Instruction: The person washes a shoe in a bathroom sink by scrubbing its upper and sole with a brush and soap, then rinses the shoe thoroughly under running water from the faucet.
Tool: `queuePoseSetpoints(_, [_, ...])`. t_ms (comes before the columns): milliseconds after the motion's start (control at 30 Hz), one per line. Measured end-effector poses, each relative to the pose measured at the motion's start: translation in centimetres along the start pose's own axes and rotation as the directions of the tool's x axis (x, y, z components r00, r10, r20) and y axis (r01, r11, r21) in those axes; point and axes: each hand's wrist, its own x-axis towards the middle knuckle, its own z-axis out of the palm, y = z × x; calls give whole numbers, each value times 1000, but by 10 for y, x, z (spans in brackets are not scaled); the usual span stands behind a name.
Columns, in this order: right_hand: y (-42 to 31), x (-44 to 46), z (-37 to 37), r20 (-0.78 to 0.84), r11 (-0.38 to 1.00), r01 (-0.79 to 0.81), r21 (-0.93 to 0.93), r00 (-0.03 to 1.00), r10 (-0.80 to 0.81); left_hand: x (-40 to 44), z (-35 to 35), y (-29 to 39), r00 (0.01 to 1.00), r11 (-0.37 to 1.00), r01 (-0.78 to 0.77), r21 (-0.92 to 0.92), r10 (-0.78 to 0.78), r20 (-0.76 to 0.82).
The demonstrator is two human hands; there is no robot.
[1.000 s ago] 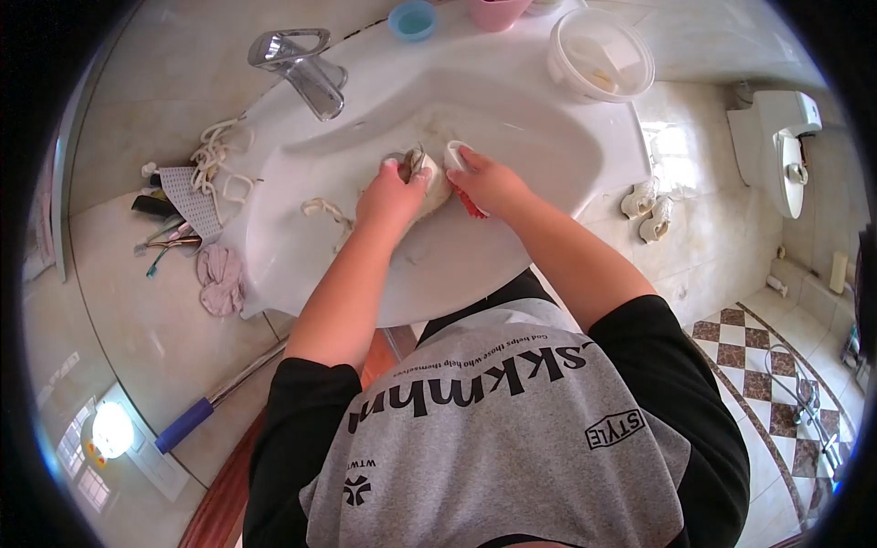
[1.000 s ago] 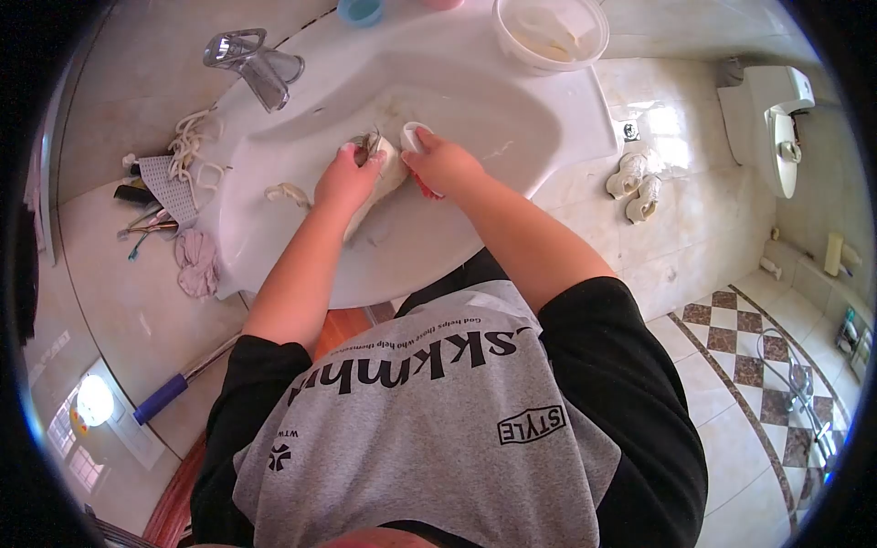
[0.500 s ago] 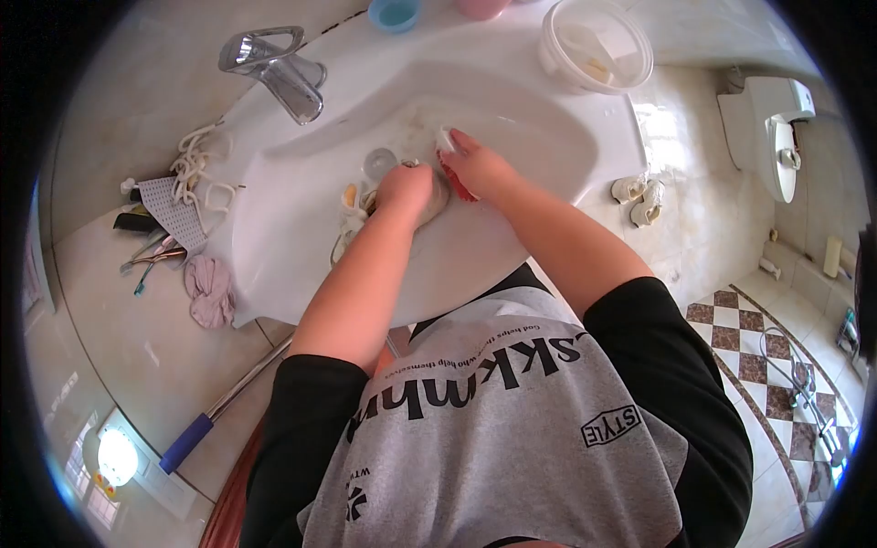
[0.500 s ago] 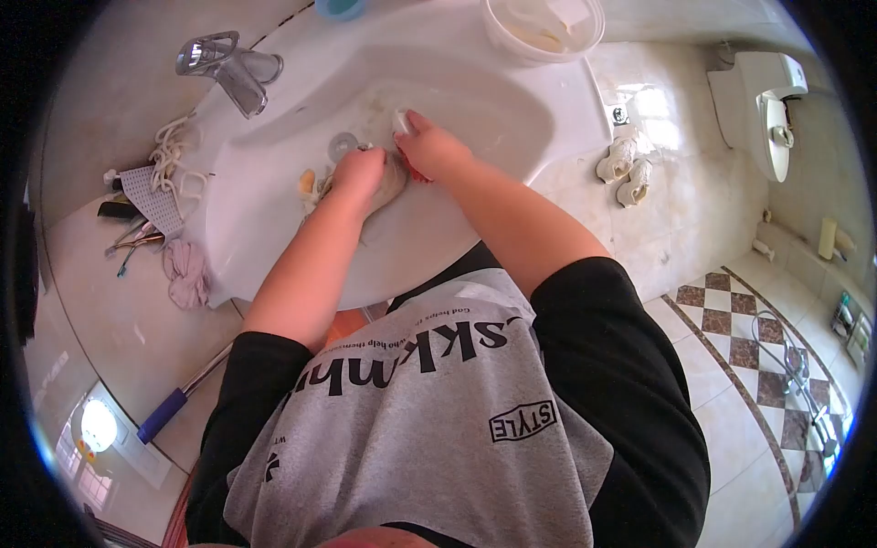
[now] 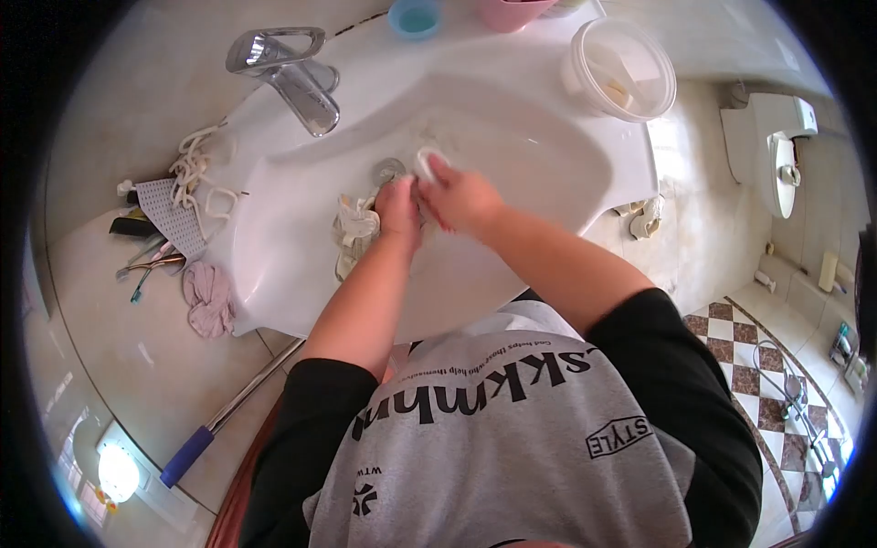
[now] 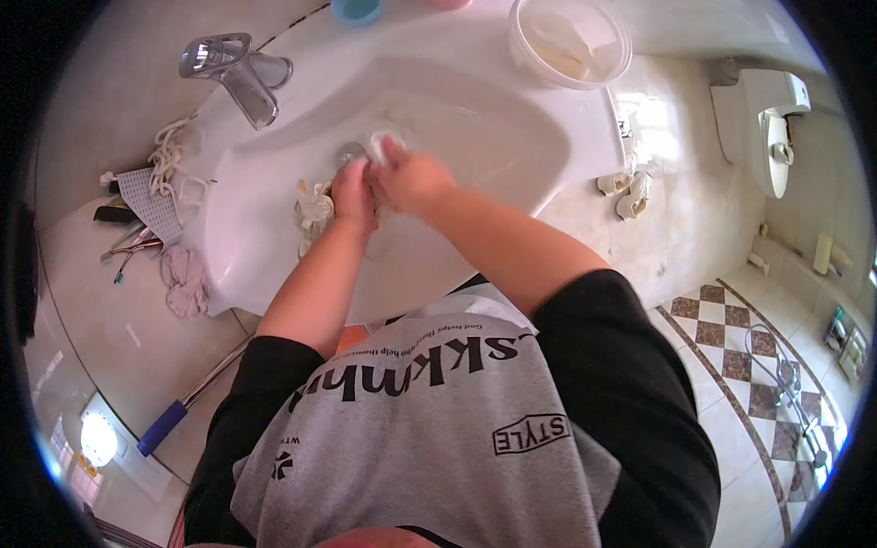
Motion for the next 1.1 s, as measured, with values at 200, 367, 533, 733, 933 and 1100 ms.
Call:
queuePoseSetpoints(200, [-8,26,3,-81,997,-60,-41,995,56,-13,16,21,998,996,50,71,-47,-41])
queuePoseSetpoints(367, [8,-23,6,10,985,-104,140,995,104,-15,8,17,996,998,67,3,-67,-56])
queuePoseSetpoints(533, [-15,-1,10,-132,985,-51,-164,991,29,-9,9,19,992,990,127,-63,-126,19])
queuePoseSetpoints(733, [-10,-39,-2,65,983,-170,64,984,166,-15,9,20,998,997,65,-34,-66,-18])
queuePoseSetpoints(933, [-22,15,5,-116,988,-39,-149,993,22,-2,8,12,999,997,-11,-81,14,33])
queuePoseSetpoints(1100, [0,-33,2,34,956,-200,214,980,197,8,3,4,999,999,-40,8,40,1])
